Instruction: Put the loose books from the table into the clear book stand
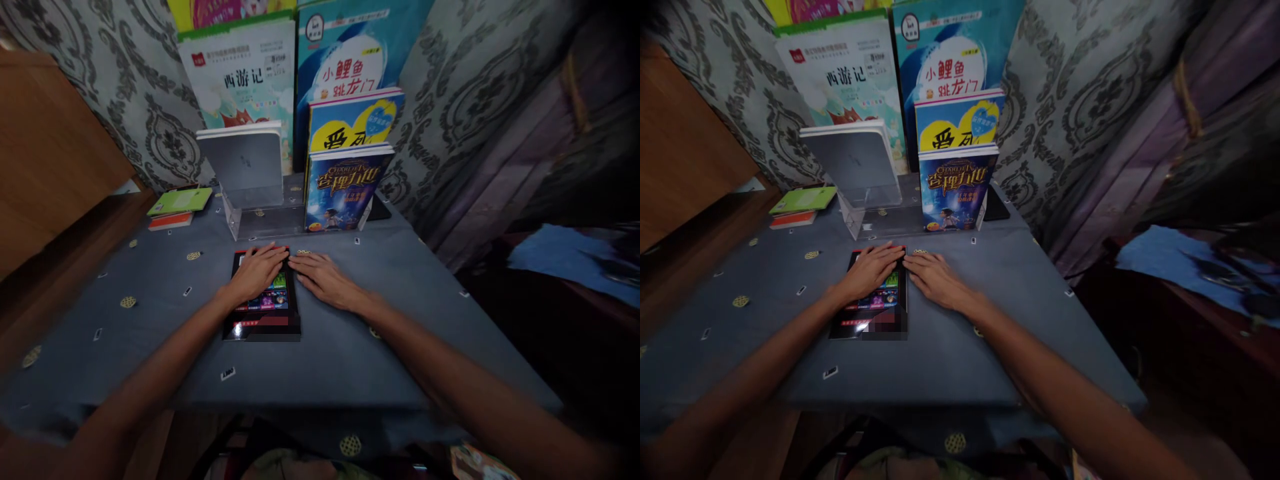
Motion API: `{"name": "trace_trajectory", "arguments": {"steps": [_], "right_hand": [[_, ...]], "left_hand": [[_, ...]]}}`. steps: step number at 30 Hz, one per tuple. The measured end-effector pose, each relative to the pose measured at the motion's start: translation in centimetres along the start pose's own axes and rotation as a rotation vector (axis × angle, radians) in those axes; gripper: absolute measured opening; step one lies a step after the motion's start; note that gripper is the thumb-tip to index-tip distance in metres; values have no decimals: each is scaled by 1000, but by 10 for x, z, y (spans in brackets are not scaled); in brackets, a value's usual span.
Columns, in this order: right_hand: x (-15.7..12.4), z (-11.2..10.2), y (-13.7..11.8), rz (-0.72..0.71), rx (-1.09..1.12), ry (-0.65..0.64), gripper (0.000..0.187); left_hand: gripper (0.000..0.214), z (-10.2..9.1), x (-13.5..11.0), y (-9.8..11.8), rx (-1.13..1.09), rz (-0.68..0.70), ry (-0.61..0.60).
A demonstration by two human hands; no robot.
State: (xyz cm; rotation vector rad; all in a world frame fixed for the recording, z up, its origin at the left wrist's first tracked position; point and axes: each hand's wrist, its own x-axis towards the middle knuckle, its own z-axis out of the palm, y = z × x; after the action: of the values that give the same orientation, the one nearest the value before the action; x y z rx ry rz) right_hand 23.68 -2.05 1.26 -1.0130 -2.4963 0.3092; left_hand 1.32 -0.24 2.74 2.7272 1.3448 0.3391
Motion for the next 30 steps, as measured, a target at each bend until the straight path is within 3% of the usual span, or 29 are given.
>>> {"name": "trace_trajectory", "arguments": {"steps": [8,16,30], "right_hand": [[-1,-1,1,7,3,11,39],[-1,-3,-1,-25,17,36,38],[-3,-5,-3,-35,-14,11,38]], "left_hand": [[44,3,13,-10,-20,111,15],[45,3,16,-11,-42,109,-13],[43,-3,5,-12,-138,160,-25]]}}
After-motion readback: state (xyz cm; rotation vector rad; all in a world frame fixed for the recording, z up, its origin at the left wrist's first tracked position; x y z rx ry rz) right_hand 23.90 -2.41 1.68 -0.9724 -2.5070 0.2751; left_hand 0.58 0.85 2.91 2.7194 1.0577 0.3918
